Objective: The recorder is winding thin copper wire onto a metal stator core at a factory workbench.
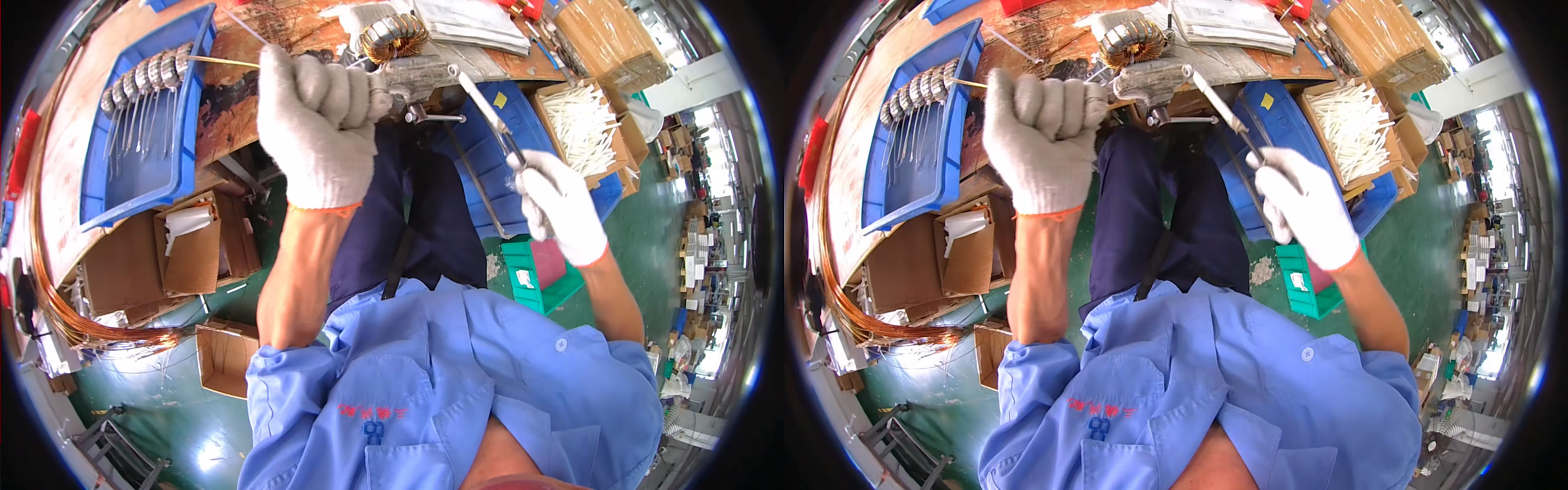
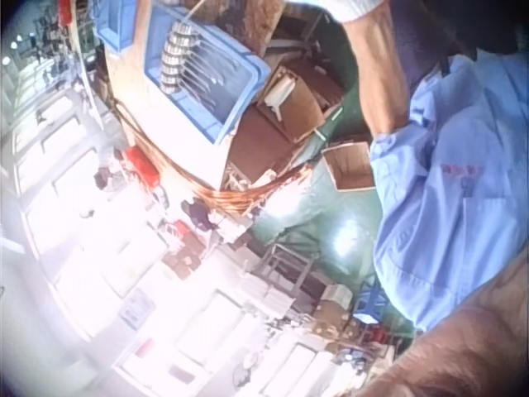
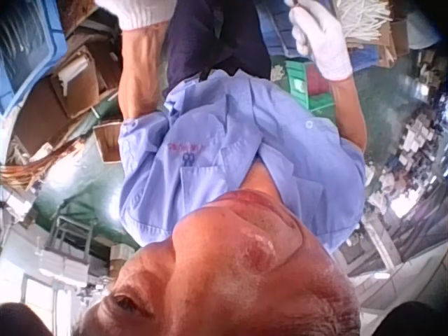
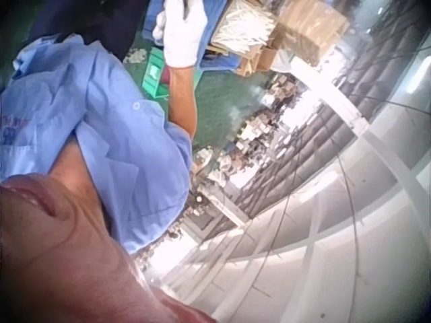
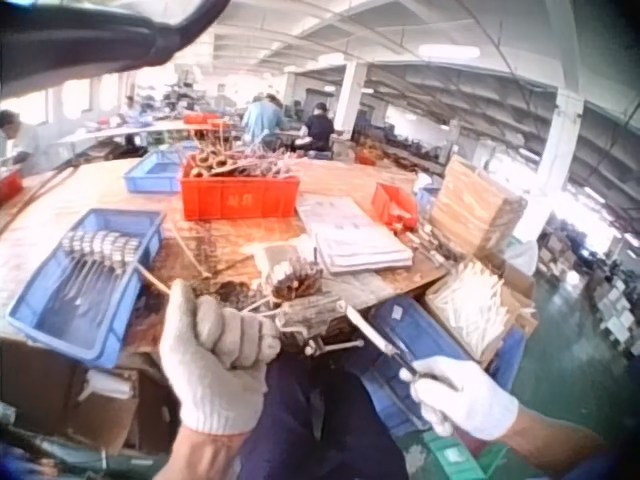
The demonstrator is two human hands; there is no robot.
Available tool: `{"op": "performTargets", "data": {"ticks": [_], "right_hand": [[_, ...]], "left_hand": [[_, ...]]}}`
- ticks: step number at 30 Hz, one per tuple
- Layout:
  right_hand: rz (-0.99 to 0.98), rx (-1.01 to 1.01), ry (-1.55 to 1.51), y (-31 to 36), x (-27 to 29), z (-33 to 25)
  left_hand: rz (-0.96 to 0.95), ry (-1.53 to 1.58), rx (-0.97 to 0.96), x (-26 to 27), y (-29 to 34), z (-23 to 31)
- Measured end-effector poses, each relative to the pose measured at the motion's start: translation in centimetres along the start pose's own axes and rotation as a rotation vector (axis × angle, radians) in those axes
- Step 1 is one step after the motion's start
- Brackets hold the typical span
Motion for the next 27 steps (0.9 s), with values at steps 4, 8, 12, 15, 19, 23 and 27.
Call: {"op": "performTargets", "data": {"ticks": [4,8,12,15,19,23,27], "right_hand": [[-0.026,-0.028,-0.06,0.1,-1.1,2.0],[-0.098,-0.039,-0.037,-0.1,-2.8,3.3],[-0.13,-0.077,-0.153,-1.8,-5.1,3.2],[-0.126,-0.013,-0.111,-4.0,-5.9,2.9],[-0.108,-0.083,-0.36,-6.4,-7.6,2.3],[-0.141,0.025,-0.203,-8.9,-9.6,0.5],[-0.144,-0.033,-0.206,-11.0,-9.6,-2.0]], "left_hand": [[-0.014,-0.145,-0.046,-1.4,-3.2,3.1],[0.029,-0.239,-0.027,0.9,-10.5,4.8],[-0.057,-0.078,0.037,5.2,-18.2,2.5],[-0.185,0.082,0.034,6.8,-22.1,-0.3],[-0.253,0.436,0.407,3.4,-23.4,-3.9],[-0.143,0.395,0.361,3.9,-26.4,-5.8],[0.195,0.081,0.085,6.0,-28.0,-6.8]]}}
Point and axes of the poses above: each hand's wrist, its own y-axis away from the middle knuckle, its own x-axis out of the back of the hand, z = x × y, the point moved 9 cm from there along -y, towards the middle knuckle, and after that the axes turned 3 degrees about z, right-handed, at the moved point
